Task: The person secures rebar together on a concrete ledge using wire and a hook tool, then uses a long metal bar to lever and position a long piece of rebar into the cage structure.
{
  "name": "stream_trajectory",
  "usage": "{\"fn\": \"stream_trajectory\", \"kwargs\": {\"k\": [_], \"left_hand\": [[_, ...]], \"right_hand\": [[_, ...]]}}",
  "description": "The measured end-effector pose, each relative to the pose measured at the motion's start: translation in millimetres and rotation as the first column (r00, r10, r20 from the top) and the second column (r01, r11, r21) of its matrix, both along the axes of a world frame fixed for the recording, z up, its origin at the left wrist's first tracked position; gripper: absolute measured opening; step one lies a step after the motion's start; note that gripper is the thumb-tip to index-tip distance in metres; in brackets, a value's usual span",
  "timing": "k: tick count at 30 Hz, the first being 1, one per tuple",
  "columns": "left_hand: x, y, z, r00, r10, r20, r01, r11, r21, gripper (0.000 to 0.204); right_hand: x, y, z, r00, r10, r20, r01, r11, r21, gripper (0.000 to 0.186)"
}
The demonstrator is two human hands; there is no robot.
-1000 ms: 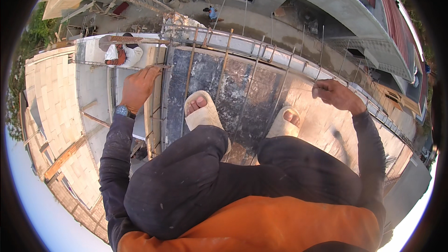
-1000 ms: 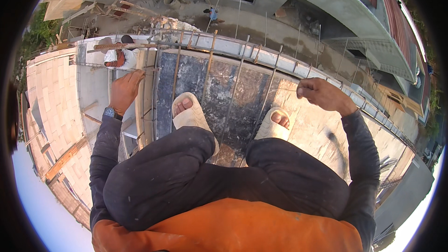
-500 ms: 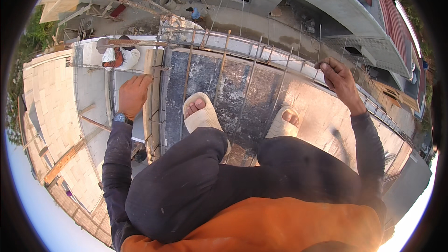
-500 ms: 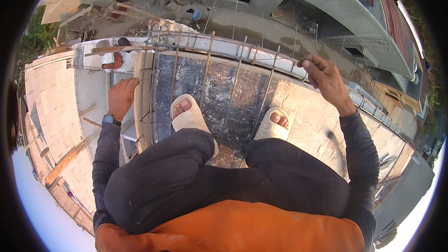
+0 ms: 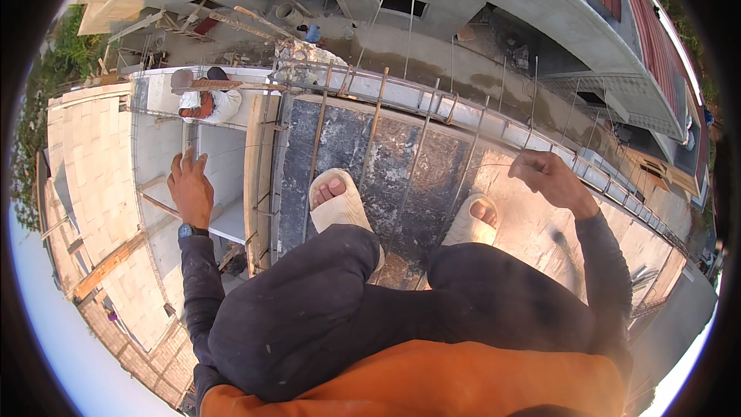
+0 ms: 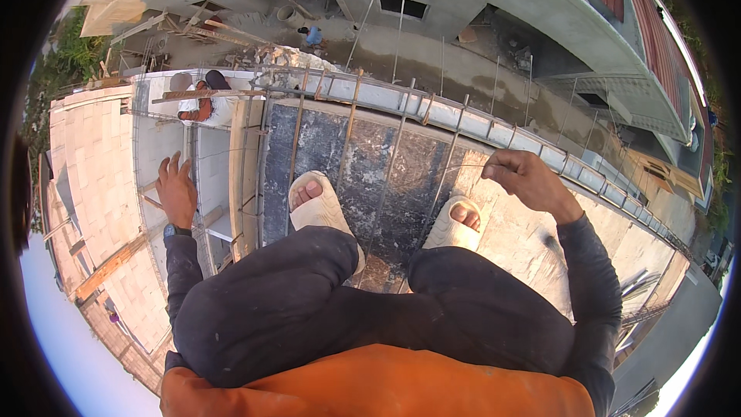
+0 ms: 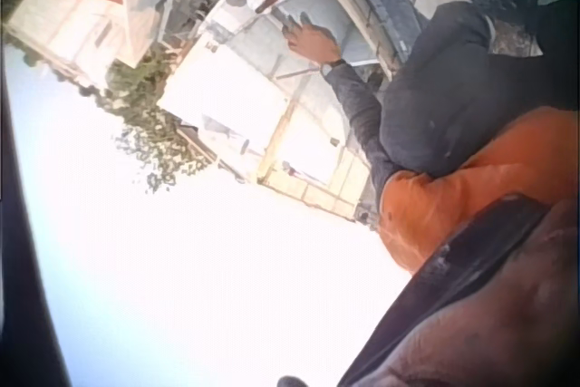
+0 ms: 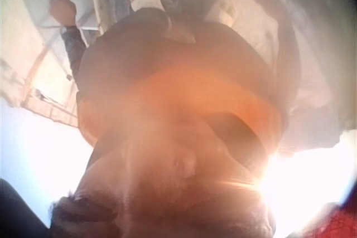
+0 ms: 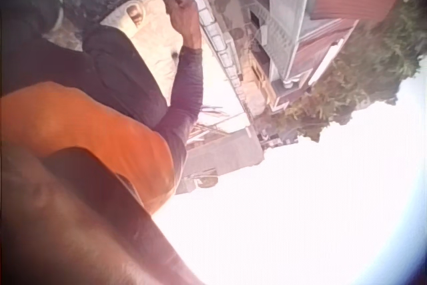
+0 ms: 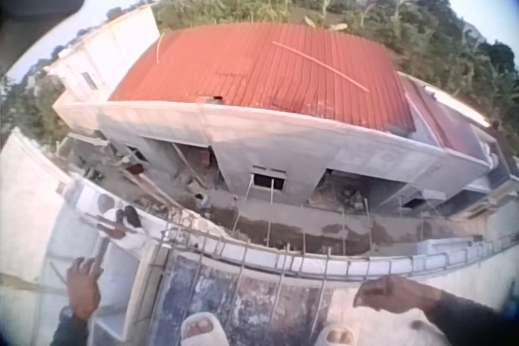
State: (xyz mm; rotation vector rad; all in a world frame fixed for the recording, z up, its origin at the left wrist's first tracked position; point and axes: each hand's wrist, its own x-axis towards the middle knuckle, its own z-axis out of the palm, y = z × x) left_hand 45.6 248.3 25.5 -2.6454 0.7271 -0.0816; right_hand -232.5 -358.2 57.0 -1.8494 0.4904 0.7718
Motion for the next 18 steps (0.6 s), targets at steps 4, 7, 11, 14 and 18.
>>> {"fn": "stream_trajectory", "kwargs": {"k": [4,7,11,14,18], "left_hand": [[-39,-98,34,0.944,-0.224,-0.241,0.031,0.791,-0.611,0.047],[-78,-192,59,0.507,-0.603,-0.617,-0.250,0.582,-0.774,0.045],[-76,-209,67,0.300,-0.622,-0.724,-0.368,0.625,-0.689,0.033],[-56,-194,72,0.411,-0.520,-0.749,-0.442,0.605,-0.662,0.021],[-47,-173,66,0.568,-0.414,-0.711,-0.403,0.614,-0.679,0.019]], "right_hand": [[34,52,20,0.992,0.082,0.101,-0.102,0.972,0.214,0.031],[66,101,24,0.957,0.206,0.205,-0.258,0.925,0.278,0.035],[95,111,34,0.919,0.292,0.266,-0.349,0.915,0.201,0.032],[83,71,38,0.976,0.198,0.088,-0.215,0.928,0.305,0.030],[67,54,39,0.985,0.155,-0.079,-0.105,0.892,0.440,0.029]]}}
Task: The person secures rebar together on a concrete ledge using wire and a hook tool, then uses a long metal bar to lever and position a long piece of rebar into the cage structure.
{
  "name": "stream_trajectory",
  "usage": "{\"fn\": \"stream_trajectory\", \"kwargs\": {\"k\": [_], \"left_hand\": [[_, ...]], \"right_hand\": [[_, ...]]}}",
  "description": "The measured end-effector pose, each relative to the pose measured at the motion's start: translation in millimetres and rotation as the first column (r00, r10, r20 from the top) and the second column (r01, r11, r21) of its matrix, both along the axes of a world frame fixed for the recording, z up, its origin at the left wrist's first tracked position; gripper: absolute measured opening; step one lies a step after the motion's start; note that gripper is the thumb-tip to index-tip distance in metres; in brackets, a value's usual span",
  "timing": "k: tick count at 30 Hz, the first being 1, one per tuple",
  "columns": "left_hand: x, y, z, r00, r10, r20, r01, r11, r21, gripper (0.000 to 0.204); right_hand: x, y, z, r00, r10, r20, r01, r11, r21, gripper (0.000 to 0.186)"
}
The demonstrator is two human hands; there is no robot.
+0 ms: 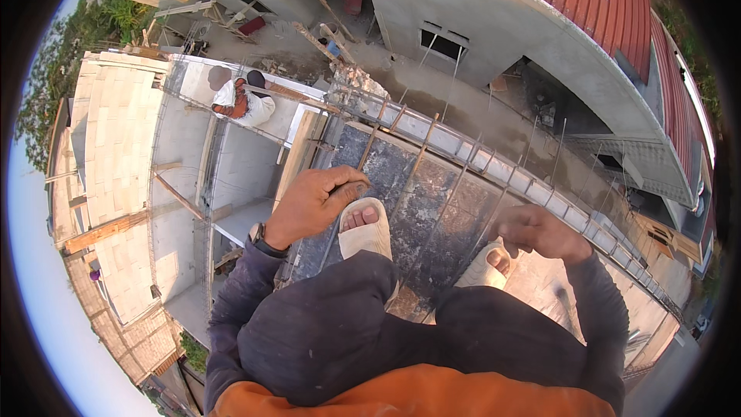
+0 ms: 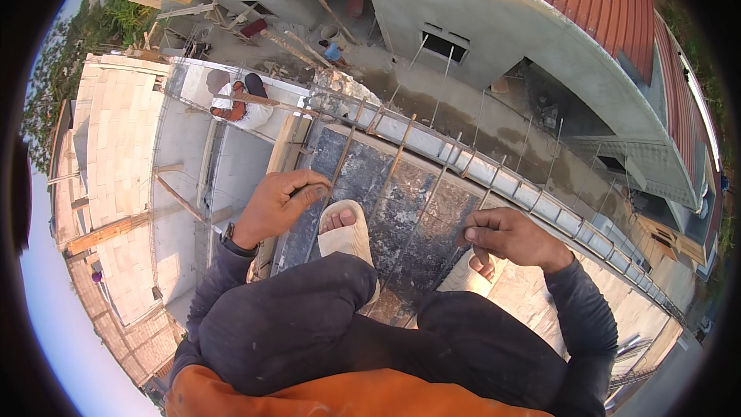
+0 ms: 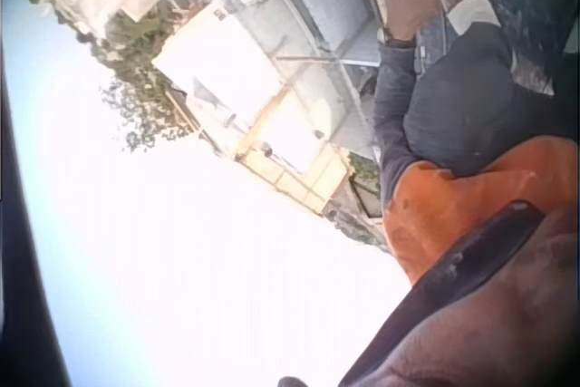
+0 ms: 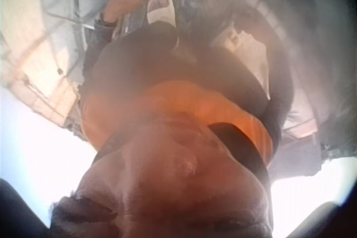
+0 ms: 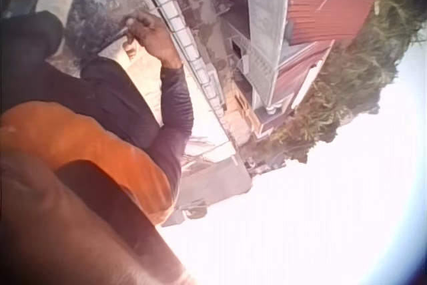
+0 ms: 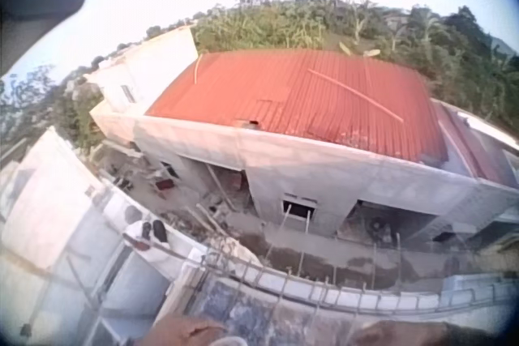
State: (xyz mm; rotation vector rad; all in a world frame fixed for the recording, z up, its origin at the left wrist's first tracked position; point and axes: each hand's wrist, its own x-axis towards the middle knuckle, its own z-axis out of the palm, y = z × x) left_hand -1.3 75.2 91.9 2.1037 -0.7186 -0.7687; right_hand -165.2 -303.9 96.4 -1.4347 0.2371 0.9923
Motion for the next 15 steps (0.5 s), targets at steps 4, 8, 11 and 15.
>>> {"fn": "stream_trajectory", "kwargs": {"k": [4,8,11,15], "left_hand": [[4,19,-15,0.994,0.095,0.053,-0.096,0.995,0.025,0.018],[1,13,-28,1.000,0.024,0.007,-0.024,0.995,0.095,0.020],[-5,11,-50,0.966,-0.127,-0.225,0.164,0.975,0.152,0.023],[-37,-10,-43,0.771,-0.337,-0.540,0.404,0.915,0.006,0.026]], "right_hand": [[-10,-11,-2,0.991,0.003,-0.137,0.016,0.990,0.139,0.027],[-27,-16,-1,0.969,-0.125,-0.213,0.197,0.911,0.362,0.025],[-10,5,24,0.952,-0.281,-0.123,0.301,0.779,0.550,0.028],[49,44,41,0.834,-0.549,-0.044,0.447,0.628,0.637,0.032]]}}
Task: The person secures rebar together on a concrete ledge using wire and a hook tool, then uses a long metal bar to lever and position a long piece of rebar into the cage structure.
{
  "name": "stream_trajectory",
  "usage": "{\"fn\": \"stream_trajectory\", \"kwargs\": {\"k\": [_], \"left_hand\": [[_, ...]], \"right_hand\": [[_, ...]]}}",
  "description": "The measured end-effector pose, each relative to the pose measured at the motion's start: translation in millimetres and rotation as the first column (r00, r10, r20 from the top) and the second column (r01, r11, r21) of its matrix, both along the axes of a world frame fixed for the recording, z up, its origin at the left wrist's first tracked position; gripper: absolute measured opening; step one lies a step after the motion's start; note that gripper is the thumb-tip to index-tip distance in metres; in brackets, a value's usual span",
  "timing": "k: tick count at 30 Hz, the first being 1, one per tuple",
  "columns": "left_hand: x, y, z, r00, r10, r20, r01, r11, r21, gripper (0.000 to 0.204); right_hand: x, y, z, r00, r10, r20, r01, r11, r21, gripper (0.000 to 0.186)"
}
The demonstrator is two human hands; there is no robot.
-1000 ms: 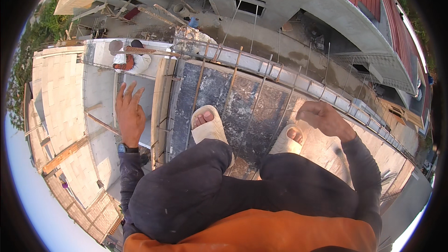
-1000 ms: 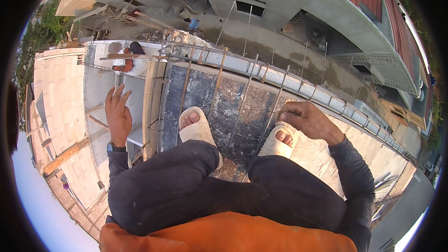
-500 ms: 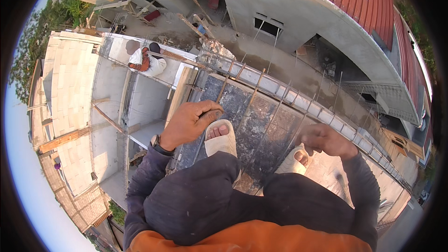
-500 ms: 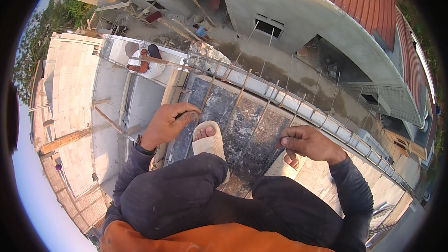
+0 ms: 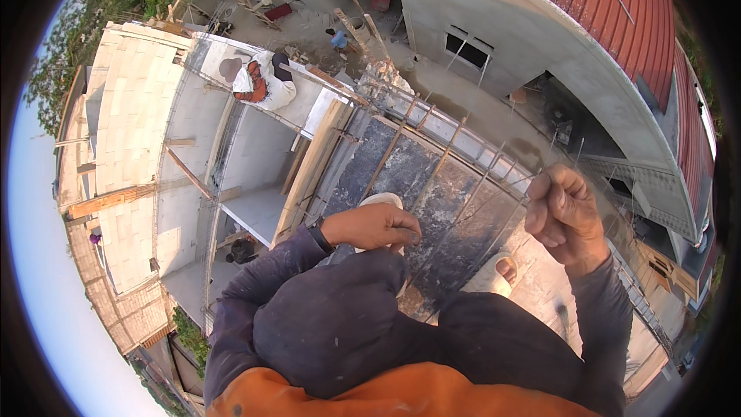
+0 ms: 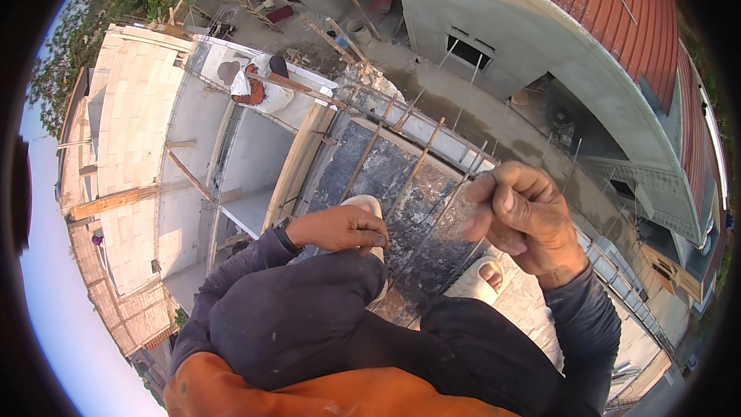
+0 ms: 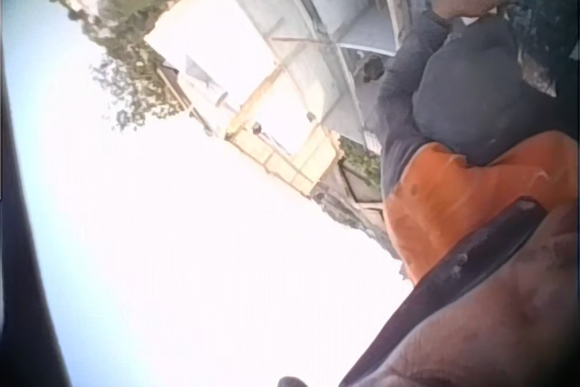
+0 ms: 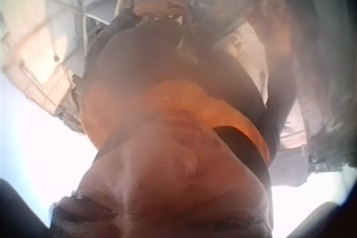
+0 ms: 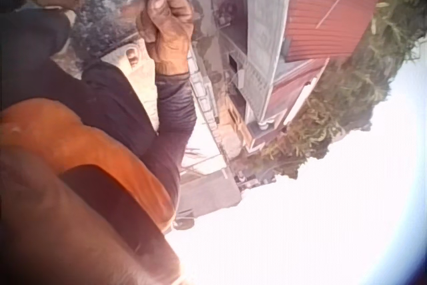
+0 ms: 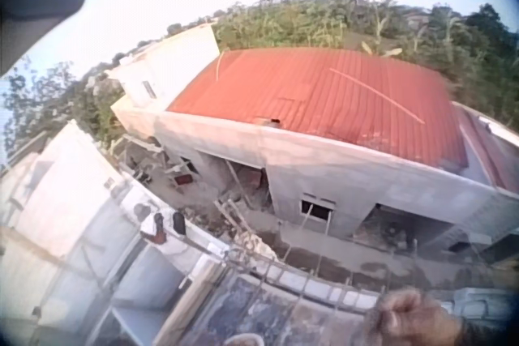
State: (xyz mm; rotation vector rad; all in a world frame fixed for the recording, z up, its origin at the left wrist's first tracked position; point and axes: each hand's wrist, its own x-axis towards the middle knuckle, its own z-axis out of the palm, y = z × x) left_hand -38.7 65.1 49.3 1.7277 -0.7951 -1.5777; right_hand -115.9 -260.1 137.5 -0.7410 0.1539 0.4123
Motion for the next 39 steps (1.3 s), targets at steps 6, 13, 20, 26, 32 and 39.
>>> {"fn": "stream_trajectory", "kwargs": {"k": [6,13,20,26,32,39], "left_hand": [[1,-17,59,0.954,-0.044,-0.296,-0.045,0.957,-0.286,0.025],[43,23,90,0.800,0.576,0.168,-0.501,0.795,-0.342,0.021],[26,14,26,0.895,0.292,0.336,-0.239,0.952,-0.190,0.022],[1,-17,52,0.994,0.058,-0.095,-0.081,0.960,-0.269,0.023],[38,1,79,0.902,0.327,0.283,-0.281,0.940,-0.194,0.023],[-10,-21,27,0.885,0.367,0.287,-0.241,0.888,-0.392,0.026]], "right_hand": [[51,13,-45,0.906,-0.211,0.368,0.415,0.617,-0.669,0.025],[-10,9,-80,0.720,0.589,0.366,0.304,0.206,-0.930,0.021],[-15,7,-6,0.945,0.327,-0.029,-0.327,0.945,0.009,0.025],[14,20,-47,0.912,0.210,0.354,0.210,0.502,-0.839,0.029],[-9,30,-38,0.788,0.592,0.171,0.013,0.262,-0.965,0.021],[4,24,2,0.878,0.474,-0.065,-0.477,0.860,-0.182,0.026]]}}
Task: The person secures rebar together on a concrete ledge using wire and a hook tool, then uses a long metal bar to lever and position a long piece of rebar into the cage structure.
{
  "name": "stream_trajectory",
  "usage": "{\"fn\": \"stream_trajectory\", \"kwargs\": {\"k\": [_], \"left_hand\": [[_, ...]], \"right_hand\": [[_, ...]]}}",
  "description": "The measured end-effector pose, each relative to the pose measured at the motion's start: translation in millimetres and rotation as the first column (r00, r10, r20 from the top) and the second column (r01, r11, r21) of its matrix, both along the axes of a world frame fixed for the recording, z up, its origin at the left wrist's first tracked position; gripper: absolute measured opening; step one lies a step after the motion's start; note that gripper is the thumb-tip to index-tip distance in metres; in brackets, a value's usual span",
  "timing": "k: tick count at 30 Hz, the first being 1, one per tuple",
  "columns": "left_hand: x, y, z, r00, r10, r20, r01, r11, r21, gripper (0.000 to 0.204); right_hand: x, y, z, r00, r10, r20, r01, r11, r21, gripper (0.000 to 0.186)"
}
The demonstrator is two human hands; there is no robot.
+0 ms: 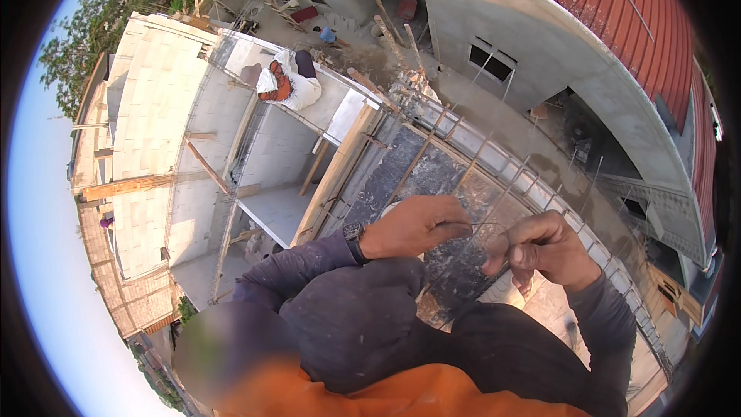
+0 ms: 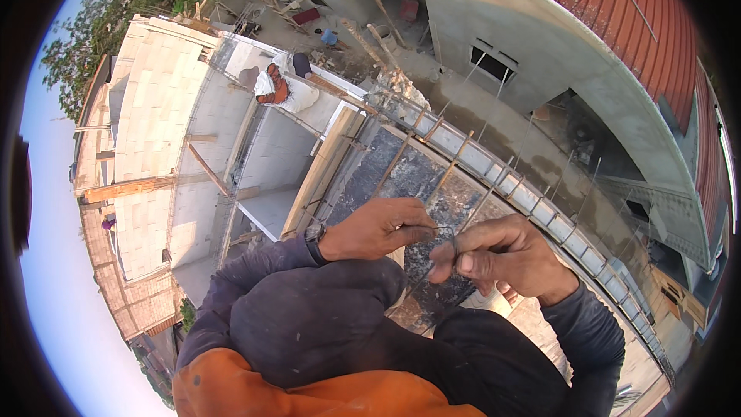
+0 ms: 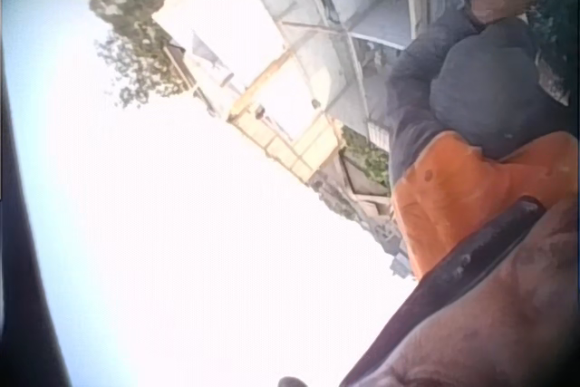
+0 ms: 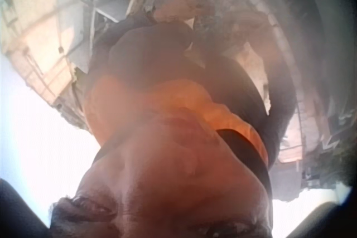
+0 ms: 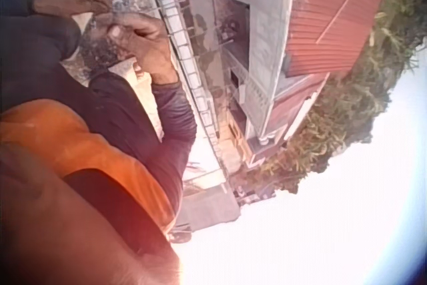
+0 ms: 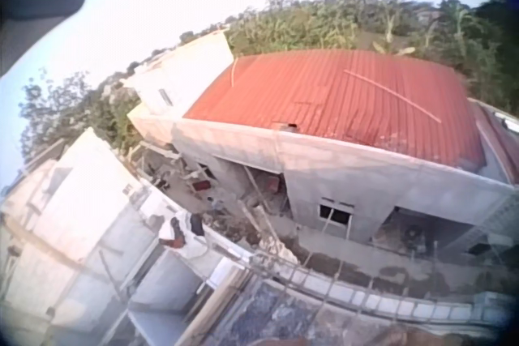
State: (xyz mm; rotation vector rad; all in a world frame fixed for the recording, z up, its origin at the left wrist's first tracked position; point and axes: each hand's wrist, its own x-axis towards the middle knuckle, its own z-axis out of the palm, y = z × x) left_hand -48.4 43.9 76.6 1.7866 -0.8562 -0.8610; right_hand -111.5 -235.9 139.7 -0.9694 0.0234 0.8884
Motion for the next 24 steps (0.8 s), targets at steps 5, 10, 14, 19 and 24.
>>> {"fn": "stream_trajectory", "kwargs": {"k": [5,10,14,19,24], "left_hand": [[5,-8,-1,0.974,-0.202,0.102,0.182,0.967,0.179,0.028],[40,9,9,0.940,-0.190,0.284,0.118,0.961,0.251,0.029],[23,8,-14,0.965,-0.143,-0.218,0.180,0.970,0.162,0.031],[-10,-19,-36,0.664,-0.116,-0.738,0.155,0.988,-0.016,0.038],[4,-2,-39,0.991,-0.133,0.012,0.128,0.974,0.187,0.032]], "right_hand": [[-4,10,-51,0.580,0.206,0.788,0.606,0.537,-0.586,0.023],[-21,0,-47,0.752,0.434,0.496,0.133,0.636,-0.760,0.024],[1,-4,-8,0.924,0.374,0.076,-0.342,0.899,-0.274,0.022],[-1,11,-34,0.847,-0.087,0.524,0.338,0.850,-0.405,0.027],[-23,18,-66,0.605,0.569,0.557,0.399,0.390,-0.830,0.031]]}}
